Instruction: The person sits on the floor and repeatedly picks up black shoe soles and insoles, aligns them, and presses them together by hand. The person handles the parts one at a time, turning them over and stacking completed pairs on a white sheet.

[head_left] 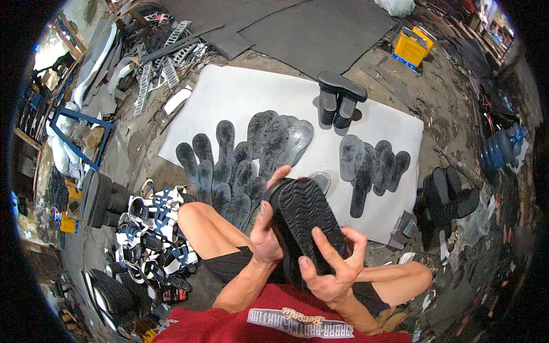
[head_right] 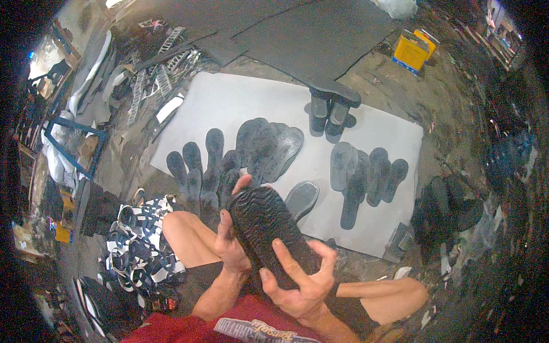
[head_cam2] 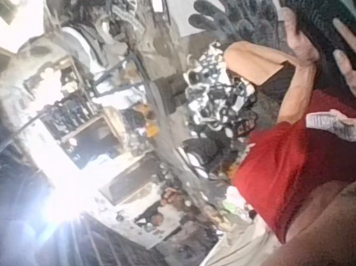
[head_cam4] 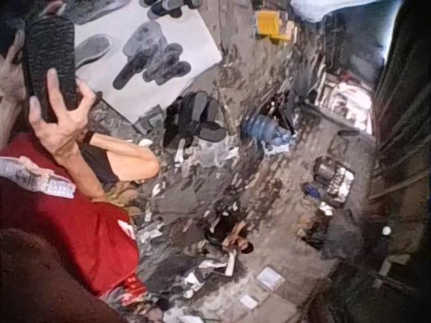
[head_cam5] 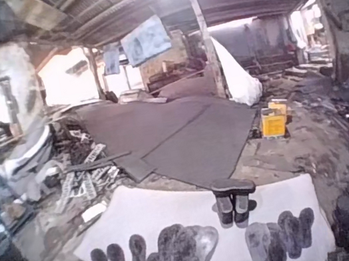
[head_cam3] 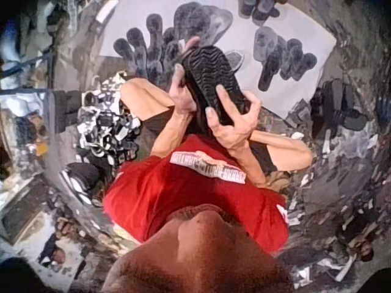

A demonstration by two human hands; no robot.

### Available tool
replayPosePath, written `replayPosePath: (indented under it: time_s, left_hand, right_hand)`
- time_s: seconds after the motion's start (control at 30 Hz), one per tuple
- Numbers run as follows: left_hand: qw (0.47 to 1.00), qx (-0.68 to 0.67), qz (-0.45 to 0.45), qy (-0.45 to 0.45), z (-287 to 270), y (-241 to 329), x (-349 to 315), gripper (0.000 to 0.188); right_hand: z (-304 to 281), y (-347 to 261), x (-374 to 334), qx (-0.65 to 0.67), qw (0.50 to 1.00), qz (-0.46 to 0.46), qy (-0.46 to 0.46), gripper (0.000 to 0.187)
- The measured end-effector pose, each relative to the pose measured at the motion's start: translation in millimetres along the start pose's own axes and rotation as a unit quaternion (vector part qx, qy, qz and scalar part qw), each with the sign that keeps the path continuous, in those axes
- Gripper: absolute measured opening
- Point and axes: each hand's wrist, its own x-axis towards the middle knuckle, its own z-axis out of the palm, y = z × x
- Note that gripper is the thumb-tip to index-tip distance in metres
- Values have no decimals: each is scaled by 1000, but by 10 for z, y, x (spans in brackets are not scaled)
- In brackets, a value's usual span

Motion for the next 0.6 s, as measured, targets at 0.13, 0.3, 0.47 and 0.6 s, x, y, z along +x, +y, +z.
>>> replayPosePath:
  time_s: [0.13,0.3,0.47,0.6]
  left_hand:
    - [998,-29,-14,-60,34,-43,21,88]
    - [996,-56,-20,-73,-17,-101,15,89]
    - [995,-62,-32,-65,-2,-92,13,89]
    - [996,-63,-35,-59,-13,-89,19,88]
  right_hand:
    - [80,22,-85,4,1000,-15,4,59]
    - [92,30,-68,16,1000,-5,6,56]
    - [107,27,-72,14,1000,1,7,57]
    - [92,3,-46,7,1000,6,-7,57]
